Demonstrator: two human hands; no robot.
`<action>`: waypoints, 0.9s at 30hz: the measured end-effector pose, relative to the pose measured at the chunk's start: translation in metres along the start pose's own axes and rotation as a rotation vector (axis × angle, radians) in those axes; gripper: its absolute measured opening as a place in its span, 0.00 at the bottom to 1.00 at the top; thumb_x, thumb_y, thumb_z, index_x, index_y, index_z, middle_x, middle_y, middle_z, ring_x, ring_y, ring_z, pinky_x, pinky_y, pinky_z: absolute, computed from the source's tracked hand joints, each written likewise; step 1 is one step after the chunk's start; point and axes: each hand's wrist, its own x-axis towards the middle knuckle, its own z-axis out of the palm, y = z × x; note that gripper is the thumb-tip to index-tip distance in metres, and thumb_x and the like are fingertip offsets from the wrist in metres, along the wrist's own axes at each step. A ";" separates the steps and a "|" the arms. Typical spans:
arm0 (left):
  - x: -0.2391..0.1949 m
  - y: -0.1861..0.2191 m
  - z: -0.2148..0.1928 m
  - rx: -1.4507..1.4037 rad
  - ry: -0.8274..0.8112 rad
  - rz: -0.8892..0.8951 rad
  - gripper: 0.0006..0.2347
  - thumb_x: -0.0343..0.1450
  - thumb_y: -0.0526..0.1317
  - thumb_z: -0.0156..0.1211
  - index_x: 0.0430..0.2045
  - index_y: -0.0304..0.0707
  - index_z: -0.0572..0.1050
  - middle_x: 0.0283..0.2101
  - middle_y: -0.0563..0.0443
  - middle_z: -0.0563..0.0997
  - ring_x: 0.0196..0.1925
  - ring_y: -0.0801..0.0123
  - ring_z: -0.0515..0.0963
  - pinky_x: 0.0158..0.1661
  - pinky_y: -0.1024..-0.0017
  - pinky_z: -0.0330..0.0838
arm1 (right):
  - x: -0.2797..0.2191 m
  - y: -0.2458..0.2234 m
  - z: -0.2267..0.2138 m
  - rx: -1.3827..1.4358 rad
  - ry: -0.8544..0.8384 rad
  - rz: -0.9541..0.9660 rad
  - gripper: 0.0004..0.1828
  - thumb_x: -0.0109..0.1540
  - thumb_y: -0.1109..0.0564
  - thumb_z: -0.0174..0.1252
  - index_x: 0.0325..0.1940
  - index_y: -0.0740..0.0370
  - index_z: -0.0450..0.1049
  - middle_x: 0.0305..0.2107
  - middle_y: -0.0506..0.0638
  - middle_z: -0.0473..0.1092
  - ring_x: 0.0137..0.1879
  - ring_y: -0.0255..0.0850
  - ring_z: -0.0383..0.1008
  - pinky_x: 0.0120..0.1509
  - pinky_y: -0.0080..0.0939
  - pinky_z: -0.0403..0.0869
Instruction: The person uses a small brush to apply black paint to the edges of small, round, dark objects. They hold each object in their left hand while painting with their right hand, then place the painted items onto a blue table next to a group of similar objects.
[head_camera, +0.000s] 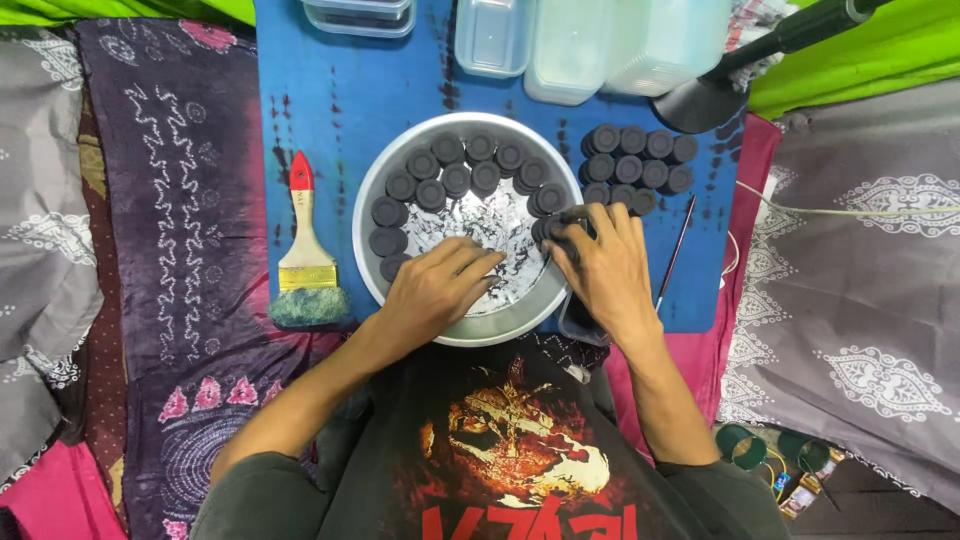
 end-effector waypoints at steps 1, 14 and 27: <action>0.000 0.000 0.002 -0.003 0.000 0.000 0.08 0.76 0.40 0.58 0.45 0.42 0.79 0.37 0.52 0.80 0.47 0.60 0.82 0.37 0.71 0.79 | 0.000 0.000 0.000 -0.002 -0.002 0.001 0.07 0.63 0.49 0.66 0.37 0.52 0.77 0.39 0.48 0.69 0.45 0.48 0.66 0.45 0.45 0.64; 0.016 0.025 0.015 -0.191 0.043 -0.135 0.19 0.69 0.42 0.70 0.53 0.38 0.76 0.50 0.41 0.78 0.56 0.45 0.75 0.57 0.49 0.67 | 0.004 -0.032 -0.040 0.655 0.077 0.214 0.05 0.62 0.57 0.69 0.40 0.56 0.80 0.42 0.54 0.78 0.48 0.53 0.76 0.51 0.48 0.71; 0.020 0.037 0.023 -0.633 0.159 -0.313 0.15 0.70 0.38 0.69 0.50 0.36 0.79 0.46 0.44 0.83 0.52 0.49 0.82 0.54 0.52 0.73 | -0.010 -0.020 -0.027 1.039 0.043 0.215 0.05 0.67 0.63 0.59 0.43 0.64 0.81 0.37 0.57 0.78 0.42 0.45 0.77 0.48 0.43 0.73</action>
